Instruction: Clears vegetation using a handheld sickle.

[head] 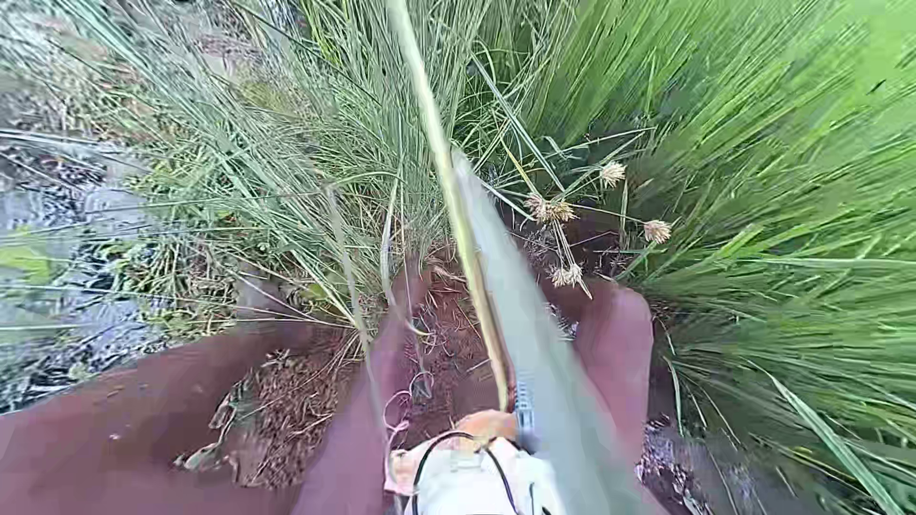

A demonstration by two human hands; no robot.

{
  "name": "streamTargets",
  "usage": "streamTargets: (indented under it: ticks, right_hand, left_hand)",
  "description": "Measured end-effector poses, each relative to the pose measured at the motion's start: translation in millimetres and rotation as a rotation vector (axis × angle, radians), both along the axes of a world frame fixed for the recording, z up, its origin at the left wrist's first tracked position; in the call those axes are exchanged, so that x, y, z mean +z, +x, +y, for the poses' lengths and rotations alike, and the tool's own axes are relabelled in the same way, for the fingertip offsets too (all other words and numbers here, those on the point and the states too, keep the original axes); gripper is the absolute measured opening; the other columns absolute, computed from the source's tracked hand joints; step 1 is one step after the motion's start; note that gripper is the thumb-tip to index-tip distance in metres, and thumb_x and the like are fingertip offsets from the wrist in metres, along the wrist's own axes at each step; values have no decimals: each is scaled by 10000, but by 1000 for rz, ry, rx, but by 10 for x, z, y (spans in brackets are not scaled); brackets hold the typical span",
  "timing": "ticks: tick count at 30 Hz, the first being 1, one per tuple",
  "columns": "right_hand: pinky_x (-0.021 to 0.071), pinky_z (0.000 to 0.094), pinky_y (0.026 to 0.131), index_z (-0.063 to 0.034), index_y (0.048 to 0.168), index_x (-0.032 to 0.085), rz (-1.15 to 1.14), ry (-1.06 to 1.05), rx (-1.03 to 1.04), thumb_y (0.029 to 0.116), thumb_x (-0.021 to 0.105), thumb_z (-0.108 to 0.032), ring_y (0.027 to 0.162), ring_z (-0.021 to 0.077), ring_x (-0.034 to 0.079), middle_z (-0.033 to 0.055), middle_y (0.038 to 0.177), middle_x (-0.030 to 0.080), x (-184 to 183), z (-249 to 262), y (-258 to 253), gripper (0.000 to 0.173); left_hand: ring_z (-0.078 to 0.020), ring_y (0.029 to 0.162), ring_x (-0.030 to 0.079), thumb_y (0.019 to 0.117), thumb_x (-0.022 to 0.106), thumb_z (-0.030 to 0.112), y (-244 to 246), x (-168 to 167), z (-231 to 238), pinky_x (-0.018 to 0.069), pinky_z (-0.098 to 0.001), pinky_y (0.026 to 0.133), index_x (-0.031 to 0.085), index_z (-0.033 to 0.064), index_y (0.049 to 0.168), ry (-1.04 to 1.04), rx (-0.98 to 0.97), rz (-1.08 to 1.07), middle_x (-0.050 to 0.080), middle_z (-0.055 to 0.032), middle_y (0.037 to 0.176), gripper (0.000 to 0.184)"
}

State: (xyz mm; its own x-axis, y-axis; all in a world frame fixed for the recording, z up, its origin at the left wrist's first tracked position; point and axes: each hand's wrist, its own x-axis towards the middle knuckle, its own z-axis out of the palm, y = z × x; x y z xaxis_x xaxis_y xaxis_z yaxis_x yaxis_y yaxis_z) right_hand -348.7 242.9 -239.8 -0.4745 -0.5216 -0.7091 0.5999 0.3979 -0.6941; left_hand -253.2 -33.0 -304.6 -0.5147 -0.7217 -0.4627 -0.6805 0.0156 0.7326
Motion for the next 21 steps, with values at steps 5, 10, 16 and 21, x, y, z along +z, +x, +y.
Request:
streamTargets:
  ticks: [5,10,16,21]
  right_hand:
    - [507,302,456,-103,1389,435,-107,-18,-78,1121,396,-267,505,143,542,32,703,520,-94,-95,93,317]
    - [501,277,446,-67,1365,441,-118,-27,-184,1114,427,-249,502,134,544,42,707,527,-156,-359,-4,310]
    - [500,289,446,-87,1366,420,-182,-75,-242,1124,392,-285,501,140,543,31,696,521,-373,-615,-216,314]
    - [482,268,449,-111,1401,402,-225,-89,-173,1126,384,-281,509,119,524,22,721,521,-474,-658,-244,324]
  left_hand:
    - [-372,1351,505,1114,379,98,130,1755,859,389,-367,1135,408,-167,1447,39,-19,-5,488,-333,1464,427]
    - [-455,1239,585,1107,421,287,25,209,488,438,-557,1086,560,-122,1336,-260,-32,168,598,-354,1291,489]
    - [-320,1156,620,1113,432,234,-446,23,385,465,-464,1044,573,-93,1327,-68,51,141,641,-267,1234,416]
    - [-370,1291,564,1121,384,280,-662,-308,262,453,-400,1096,435,-148,1437,-268,-158,198,536,-350,1390,534]
